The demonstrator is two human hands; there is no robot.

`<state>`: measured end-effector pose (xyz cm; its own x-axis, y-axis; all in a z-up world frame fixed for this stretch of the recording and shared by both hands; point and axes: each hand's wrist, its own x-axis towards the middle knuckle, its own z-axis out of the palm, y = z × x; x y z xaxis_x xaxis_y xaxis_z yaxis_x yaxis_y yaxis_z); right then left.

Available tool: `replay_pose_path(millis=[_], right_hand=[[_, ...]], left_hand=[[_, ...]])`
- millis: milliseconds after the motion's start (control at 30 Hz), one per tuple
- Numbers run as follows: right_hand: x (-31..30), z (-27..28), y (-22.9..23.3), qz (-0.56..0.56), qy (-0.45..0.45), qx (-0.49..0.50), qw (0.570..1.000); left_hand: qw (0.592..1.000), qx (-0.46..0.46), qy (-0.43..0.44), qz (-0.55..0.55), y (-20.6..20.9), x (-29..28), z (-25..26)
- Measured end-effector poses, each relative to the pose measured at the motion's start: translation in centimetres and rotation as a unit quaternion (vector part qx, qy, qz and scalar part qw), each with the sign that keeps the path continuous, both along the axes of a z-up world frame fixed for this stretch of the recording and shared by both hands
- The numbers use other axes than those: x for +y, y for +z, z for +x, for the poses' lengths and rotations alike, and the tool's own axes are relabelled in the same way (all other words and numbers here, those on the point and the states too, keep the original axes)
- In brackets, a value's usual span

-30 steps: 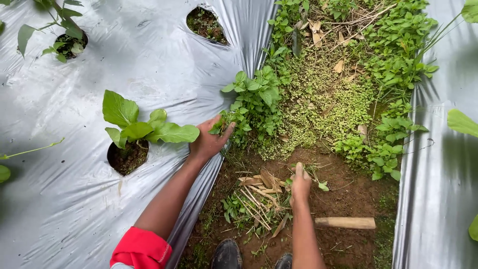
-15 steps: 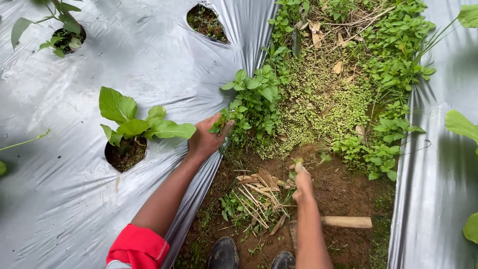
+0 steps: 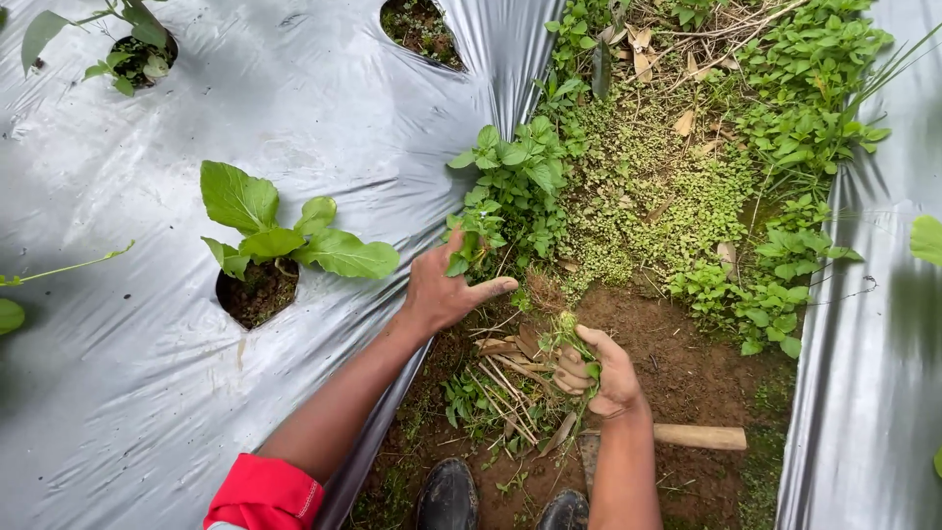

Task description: The person uses a small hand hoe to loosen the soil and remove weeds from the edge of a garden bed covered with plastic mulch. They pull the weeds out by hand and toss them aside, working along the row of plants.

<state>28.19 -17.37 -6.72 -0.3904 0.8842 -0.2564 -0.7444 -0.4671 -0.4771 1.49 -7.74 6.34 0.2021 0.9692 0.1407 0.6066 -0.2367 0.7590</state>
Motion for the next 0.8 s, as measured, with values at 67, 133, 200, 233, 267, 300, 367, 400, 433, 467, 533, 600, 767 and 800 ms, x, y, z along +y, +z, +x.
replay_pose_path(millis=[67,133,200,233,267,300,367,400,433,467,533,600,767,800], right_hand=[[-0.4,-1.2,0.7,0.014,0.14,-0.251,0.958],[-0.1,-3.6,4.6,-0.007,0.23,-0.406,0.884],[-0.9,-4.1,4.0,-0.028,0.309,-0.547,0.778],[-1.8,-3.4,1.5,0.008,0.255,-0.606,0.753],[-2.8,-2.7,-1.1,0.043,0.199,-0.66,0.723],[-1.9,-2.8,1.5,0.042,0.201,-0.659,0.724],[-0.5,-2.8,6.7,-0.004,0.256,-0.699,0.668],[-0.2,-2.1,6.3,-0.003,0.255,-0.699,0.668],[0.0,-1.5,5.9,-0.009,0.224,-0.709,0.669],[-0.1,-0.9,5.5,-0.018,0.194,-0.717,0.67],[1.5,-2.4,7.3,-0.061,0.138,-0.718,0.679],[3.1,-3.6,7.4,-0.103,0.082,-0.717,0.684],[9.5,-6.4,1.2,0.159,-0.071,-0.754,0.633],[10.8,-6.9,0.3,0.161,-0.07,-0.752,0.635]], left_hand=[[0.991,0.063,-0.101,0.062,-2.5,0.3,1.4],[0.976,0.126,-0.172,0.034,-3.9,-1.1,3.1],[0.952,0.187,-0.243,0.004,-6.3,-2.8,4.2],[0.93,0.245,-0.272,-0.005,-8.0,-3.9,4.6],[0.904,0.303,-0.302,-0.014,-9.7,-5.0,4.9],[0.904,0.304,-0.302,-0.017,-9.3,-5.5,4.7],[0.852,0.384,-0.35,-0.066,-8.4,-7.1,4.4],[0.852,0.384,-0.349,-0.065,-6.8,-7.6,4.3],[0.835,0.403,-0.372,-0.056,-5.3,-8.1,4.2],[0.815,0.42,-0.396,-0.05,-3.7,-8.9,4.0],[0.812,0.428,-0.39,-0.075,-7.8,-9.7,4.5],[0.809,0.437,-0.381,-0.098,-9.7,-10.0,4.8],[0.774,0.484,-0.399,-0.087,-7.8,-9.5,5.3],[0.773,0.486,-0.397,-0.088,-7.5,-9.6,5.2]])
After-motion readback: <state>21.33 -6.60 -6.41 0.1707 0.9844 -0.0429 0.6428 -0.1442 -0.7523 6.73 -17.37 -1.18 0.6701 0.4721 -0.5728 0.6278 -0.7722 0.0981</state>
